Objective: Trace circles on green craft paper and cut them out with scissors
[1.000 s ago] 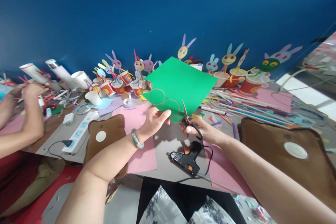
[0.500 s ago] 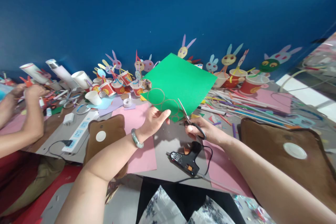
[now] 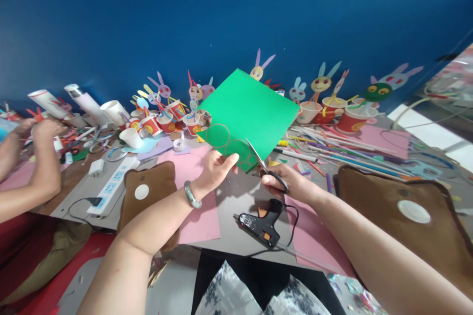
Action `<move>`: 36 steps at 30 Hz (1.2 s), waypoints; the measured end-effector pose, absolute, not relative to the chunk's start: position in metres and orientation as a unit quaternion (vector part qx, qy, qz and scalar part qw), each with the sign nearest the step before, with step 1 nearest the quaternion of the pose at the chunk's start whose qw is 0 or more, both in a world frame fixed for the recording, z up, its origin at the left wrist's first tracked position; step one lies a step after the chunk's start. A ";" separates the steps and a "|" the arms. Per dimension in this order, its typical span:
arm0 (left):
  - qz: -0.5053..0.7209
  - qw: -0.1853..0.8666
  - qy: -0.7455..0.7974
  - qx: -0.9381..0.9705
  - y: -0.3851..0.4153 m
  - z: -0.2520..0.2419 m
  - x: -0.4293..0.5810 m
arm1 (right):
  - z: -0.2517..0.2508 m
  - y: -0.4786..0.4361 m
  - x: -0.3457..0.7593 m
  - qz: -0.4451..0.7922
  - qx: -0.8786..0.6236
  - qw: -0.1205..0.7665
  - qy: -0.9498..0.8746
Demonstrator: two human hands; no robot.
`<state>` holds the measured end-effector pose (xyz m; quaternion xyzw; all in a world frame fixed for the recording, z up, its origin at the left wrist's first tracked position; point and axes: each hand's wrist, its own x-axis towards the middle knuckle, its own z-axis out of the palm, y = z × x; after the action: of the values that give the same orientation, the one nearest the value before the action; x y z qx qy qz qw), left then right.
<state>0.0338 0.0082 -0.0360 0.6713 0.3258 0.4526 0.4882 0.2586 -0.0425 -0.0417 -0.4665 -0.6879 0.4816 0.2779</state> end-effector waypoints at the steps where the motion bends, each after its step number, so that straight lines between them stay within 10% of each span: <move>1: 0.453 0.487 0.325 0.672 0.008 -0.035 0.034 | -0.042 -0.042 0.258 0.477 -0.472 0.279 -0.687; 36: 0.518 0.472 0.364 0.614 0.012 -0.031 0.034 | -0.045 -0.038 0.260 0.456 -0.489 0.267 -0.694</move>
<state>0.0340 0.0118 -0.0312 0.6139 0.3635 0.5180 0.4718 0.2596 -0.0383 -0.0453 -0.4889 -0.6940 0.4559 0.2674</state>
